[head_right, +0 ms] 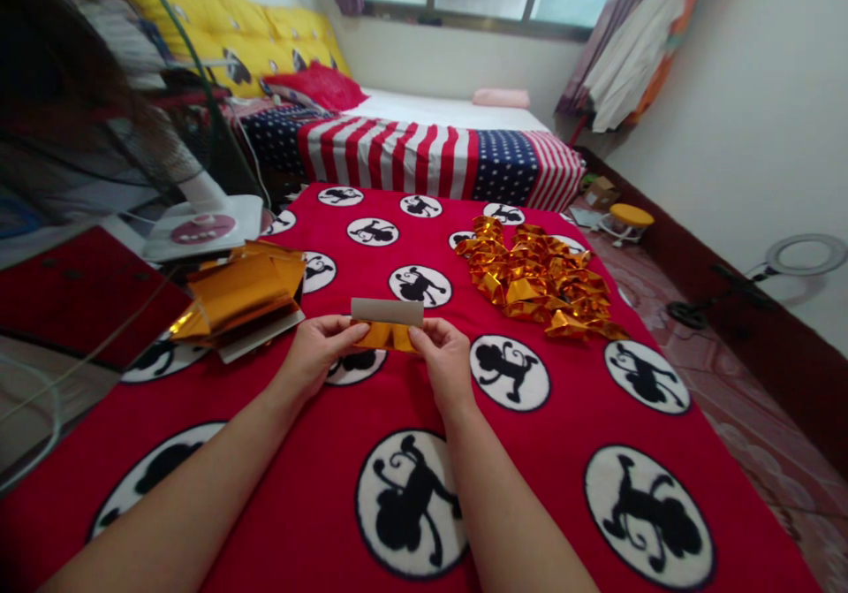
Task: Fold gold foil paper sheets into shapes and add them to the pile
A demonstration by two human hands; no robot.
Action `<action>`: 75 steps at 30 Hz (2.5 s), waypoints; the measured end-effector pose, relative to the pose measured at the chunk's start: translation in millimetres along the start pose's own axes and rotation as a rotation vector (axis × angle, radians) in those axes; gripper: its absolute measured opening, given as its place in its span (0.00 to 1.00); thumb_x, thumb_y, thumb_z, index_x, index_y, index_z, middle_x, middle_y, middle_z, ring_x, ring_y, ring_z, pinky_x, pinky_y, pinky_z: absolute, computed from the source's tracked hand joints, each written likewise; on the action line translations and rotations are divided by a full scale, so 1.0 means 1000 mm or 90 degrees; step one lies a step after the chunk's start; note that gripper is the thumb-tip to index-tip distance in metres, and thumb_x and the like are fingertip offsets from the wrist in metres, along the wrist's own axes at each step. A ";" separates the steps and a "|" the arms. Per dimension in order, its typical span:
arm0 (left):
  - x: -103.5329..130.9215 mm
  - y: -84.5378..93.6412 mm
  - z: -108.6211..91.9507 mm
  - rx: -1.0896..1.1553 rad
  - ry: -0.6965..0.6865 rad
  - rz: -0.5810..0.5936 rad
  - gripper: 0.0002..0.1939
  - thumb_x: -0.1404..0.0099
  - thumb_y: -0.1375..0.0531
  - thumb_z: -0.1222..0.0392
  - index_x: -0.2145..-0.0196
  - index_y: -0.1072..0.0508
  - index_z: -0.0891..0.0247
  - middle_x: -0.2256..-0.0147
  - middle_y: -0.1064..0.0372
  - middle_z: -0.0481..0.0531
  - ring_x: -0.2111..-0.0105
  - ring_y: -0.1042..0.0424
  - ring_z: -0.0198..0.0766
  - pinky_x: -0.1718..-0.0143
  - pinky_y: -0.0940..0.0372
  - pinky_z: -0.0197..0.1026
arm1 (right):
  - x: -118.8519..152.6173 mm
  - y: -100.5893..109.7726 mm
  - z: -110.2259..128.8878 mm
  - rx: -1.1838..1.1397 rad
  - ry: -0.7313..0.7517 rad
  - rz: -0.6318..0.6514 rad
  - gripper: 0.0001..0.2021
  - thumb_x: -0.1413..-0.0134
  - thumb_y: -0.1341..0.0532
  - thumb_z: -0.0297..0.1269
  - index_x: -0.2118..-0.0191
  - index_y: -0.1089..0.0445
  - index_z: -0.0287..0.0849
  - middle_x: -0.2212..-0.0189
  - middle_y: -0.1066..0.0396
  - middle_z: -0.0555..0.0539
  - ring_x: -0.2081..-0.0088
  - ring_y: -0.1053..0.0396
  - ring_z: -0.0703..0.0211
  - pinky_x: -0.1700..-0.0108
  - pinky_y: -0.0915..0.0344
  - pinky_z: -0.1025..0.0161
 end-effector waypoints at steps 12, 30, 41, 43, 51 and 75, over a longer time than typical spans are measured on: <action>0.000 -0.001 -0.002 0.033 -0.011 0.027 0.28 0.62 0.24 0.57 0.63 0.25 0.68 0.68 0.21 0.54 0.69 0.22 0.41 0.66 0.27 0.40 | -0.001 0.001 -0.001 0.026 0.014 -0.007 0.17 0.59 0.28 0.43 0.63 0.26 0.41 0.69 0.22 0.47 0.68 0.25 0.57 0.67 0.29 0.63; -0.001 -0.001 -0.003 0.041 -0.011 0.040 0.37 0.60 0.25 0.58 0.52 0.29 0.68 0.67 0.22 0.54 0.67 0.22 0.42 0.63 0.26 0.41 | -0.002 0.001 -0.004 0.010 0.026 -0.012 0.19 0.58 0.29 0.43 0.59 0.30 0.42 0.74 0.27 0.53 0.72 0.28 0.61 0.69 0.32 0.65; -0.001 0.000 -0.002 0.038 -0.012 0.043 0.38 0.61 0.25 0.59 0.51 0.30 0.69 0.67 0.22 0.54 0.67 0.22 0.42 0.62 0.27 0.42 | -0.001 0.001 -0.003 0.010 0.040 -0.015 0.17 0.56 0.30 0.41 0.59 0.30 0.42 0.76 0.29 0.54 0.73 0.30 0.63 0.69 0.34 0.66; -0.001 0.000 -0.002 0.040 -0.011 0.046 0.38 0.60 0.25 0.59 0.51 0.30 0.69 0.67 0.22 0.54 0.67 0.22 0.42 0.63 0.27 0.41 | -0.001 0.000 -0.002 0.008 0.042 -0.017 0.17 0.56 0.30 0.40 0.60 0.30 0.42 0.76 0.29 0.54 0.74 0.31 0.63 0.70 0.34 0.66; -0.002 0.000 0.000 0.043 -0.013 0.051 0.38 0.59 0.25 0.60 0.50 0.30 0.69 0.67 0.22 0.54 0.67 0.22 0.41 0.62 0.27 0.40 | 0.000 -0.001 -0.002 0.006 0.054 -0.019 0.16 0.56 0.30 0.39 0.60 0.30 0.42 0.77 0.31 0.55 0.75 0.32 0.65 0.70 0.35 0.67; 0.000 -0.001 -0.002 0.035 -0.017 0.051 0.37 0.58 0.27 0.60 0.50 0.31 0.69 0.67 0.22 0.52 0.67 0.22 0.40 0.64 0.27 0.39 | 0.000 0.000 -0.004 0.050 0.098 -0.025 0.15 0.54 0.32 0.37 0.59 0.31 0.41 0.78 0.32 0.56 0.75 0.34 0.66 0.69 0.36 0.68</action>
Point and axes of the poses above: each hand's wrist, its own x-axis away from the middle knuckle, its own y-axis out of the back of the hand, z = x × y, the point moved 2 cm from there along -x, towards the middle knuckle
